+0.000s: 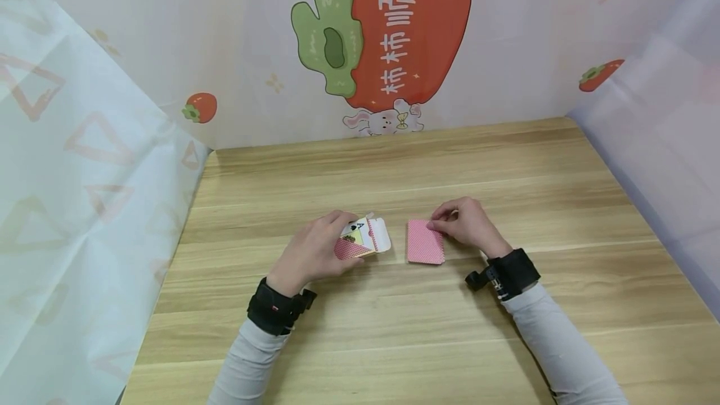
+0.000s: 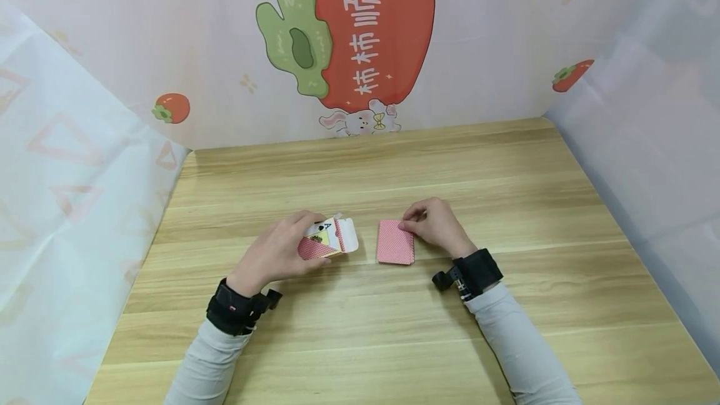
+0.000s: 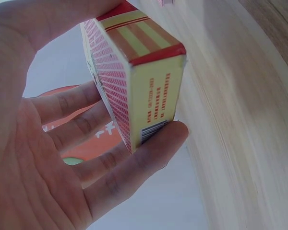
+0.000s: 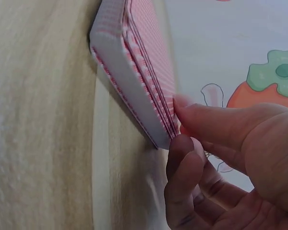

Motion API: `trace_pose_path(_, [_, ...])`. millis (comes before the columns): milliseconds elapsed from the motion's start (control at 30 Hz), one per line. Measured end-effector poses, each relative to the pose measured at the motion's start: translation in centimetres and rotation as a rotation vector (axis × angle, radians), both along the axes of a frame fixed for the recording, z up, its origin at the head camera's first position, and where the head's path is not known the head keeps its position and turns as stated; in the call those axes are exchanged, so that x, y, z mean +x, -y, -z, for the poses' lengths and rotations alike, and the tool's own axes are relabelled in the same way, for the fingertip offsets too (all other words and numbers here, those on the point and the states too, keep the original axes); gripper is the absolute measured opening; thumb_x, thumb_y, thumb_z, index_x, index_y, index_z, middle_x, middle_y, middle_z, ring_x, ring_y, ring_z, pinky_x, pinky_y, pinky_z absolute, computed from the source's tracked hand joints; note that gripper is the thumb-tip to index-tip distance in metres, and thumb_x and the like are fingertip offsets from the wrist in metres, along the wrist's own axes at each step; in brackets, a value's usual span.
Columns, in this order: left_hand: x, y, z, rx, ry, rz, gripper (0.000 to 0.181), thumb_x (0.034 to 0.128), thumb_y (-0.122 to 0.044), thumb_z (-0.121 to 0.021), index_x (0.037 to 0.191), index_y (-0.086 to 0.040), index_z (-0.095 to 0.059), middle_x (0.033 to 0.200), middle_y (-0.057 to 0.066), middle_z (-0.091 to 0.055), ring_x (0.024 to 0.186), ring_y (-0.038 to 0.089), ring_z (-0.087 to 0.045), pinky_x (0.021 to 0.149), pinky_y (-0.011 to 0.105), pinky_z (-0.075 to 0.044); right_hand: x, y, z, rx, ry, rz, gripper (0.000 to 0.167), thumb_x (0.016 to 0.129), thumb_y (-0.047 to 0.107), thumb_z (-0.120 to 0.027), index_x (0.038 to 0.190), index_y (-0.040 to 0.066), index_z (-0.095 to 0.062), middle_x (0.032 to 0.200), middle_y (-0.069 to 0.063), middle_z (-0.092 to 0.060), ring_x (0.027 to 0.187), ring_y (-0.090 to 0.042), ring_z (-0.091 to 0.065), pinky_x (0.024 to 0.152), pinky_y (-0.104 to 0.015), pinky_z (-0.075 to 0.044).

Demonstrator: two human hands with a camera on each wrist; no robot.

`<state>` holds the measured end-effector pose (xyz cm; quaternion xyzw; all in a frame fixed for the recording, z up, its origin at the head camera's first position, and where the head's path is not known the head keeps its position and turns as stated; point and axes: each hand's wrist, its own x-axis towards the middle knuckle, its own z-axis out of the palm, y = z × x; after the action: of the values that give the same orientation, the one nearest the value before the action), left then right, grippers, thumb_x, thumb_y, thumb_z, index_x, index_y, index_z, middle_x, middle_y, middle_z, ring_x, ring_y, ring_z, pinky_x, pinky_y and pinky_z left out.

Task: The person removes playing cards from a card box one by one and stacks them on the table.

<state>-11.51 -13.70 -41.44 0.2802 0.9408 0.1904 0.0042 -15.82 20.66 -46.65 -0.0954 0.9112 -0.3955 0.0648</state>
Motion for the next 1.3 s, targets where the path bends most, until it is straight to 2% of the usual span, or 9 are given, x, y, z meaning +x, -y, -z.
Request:
trace_pose_path(200, [0.0, -0.1, 0.1, -0.004, 0.001, 0.014, 0.072, 0.0789, -0.042, -0.093, 0.137, -0.012, -0.063, 0.128, 0.005, -0.070, 0.099, 0.018, -0.069, 0.083, 0.036, -0.059, 0.1, 0.1, -0.3, -0.056, -0.037, -0.023, 0.007, 0.095, 0.018, -0.083, 0.096, 0.011, -0.083, 0.090, -0.005, -0.077, 0.075, -0.018, -0.065, 0.066, -0.026, -0.052])
trace_pose_path(467, [0.1, -0.4, 0.4, 0.015, -0.028, 0.036, 0.071, 0.0775, -0.040, -0.095, 0.135, -0.011, -0.064, 0.128, 0.006, -0.071, 0.101, 0.019, -0.070, 0.085, 0.037, -0.060, 0.7, 0.9, -1.7, -0.178, -0.050, -0.007, 0.012, 0.098, 0.019, -0.079, 0.104, 0.008, -0.083, 0.101, -0.009, -0.080, 0.087, -0.022, -0.072, 0.076, -0.026, -0.057])
trace_pose_path(600, [0.2, -0.8, 0.5, 0.026, -0.047, 0.063, 0.071, 0.0774, -0.039, -0.096, 0.134, -0.011, -0.064, 0.128, 0.006, -0.071, 0.102, 0.019, -0.070, 0.086, 0.038, -0.060, 1.4, 1.7, -2.3, -0.251, -0.036, -0.053, 0.013, 0.099, 0.016, -0.078, 0.106, 0.007, -0.082, 0.102, -0.010, -0.080, 0.088, -0.025, -0.076, 0.074, -0.025, -0.059])
trace_pose_path(800, [0.3, -1.3, 0.6, 0.025, -0.060, 0.093, 0.072, 0.0774, -0.042, -0.095, 0.135, -0.013, -0.064, 0.128, 0.004, -0.071, 0.103, 0.017, -0.070, 0.087, 0.036, -0.060, 2.6, 3.4, -2.8, -0.328, -0.023, -0.152, 0.005, 0.097, 0.010, -0.079, 0.101, 0.007, -0.080, 0.092, -0.011, -0.078, 0.079, -0.028, -0.075, 0.069, -0.027, -0.061])
trace_pose_path(1000, [0.6, -1.9, 0.7, 0.028, -0.097, 0.143, 0.070, 0.0780, -0.044, -0.094, 0.133, -0.013, -0.064, 0.125, 0.004, -0.072, 0.103, 0.017, -0.071, 0.086, 0.036, -0.060, 3.5, 5.2, -2.9, -0.375, 0.048, -0.233, 0.007, 0.096, 0.012, -0.080, 0.099, 0.008, -0.077, 0.092, -0.008, -0.075, 0.080, -0.021, -0.074, 0.072, -0.029, -0.062])
trace_pose_path(1100, [0.7, -2.1, 0.7, 0.035, -0.107, 0.161, 0.069, 0.0782, -0.044, -0.093, 0.133, -0.013, -0.064, 0.123, 0.003, -0.072, 0.101, 0.016, -0.070, 0.086, 0.035, -0.060, 3.8, 5.8, -2.7, -0.387, 0.067, -0.254, 0.011, 0.094, 0.013, -0.083, 0.098, 0.007, -0.075, 0.093, -0.008, -0.074, 0.082, -0.019, -0.073, 0.073, -0.028, -0.062])
trace_pose_path(1300, [1.0, -2.5, 0.8, 0.052, -0.127, 0.191, 0.068, 0.0780, -0.044, -0.093, 0.132, -0.014, -0.064, 0.117, -0.001, -0.072, 0.095, 0.013, -0.067, 0.078, 0.032, -0.059, 4.3, 6.6, -2.2, -0.395, 0.065, -0.259, 0.013, 0.090, 0.001, -0.081, 0.096, 0.003, -0.070, 0.092, -0.009, -0.071, 0.084, -0.018, -0.068, 0.075, -0.027, -0.062])
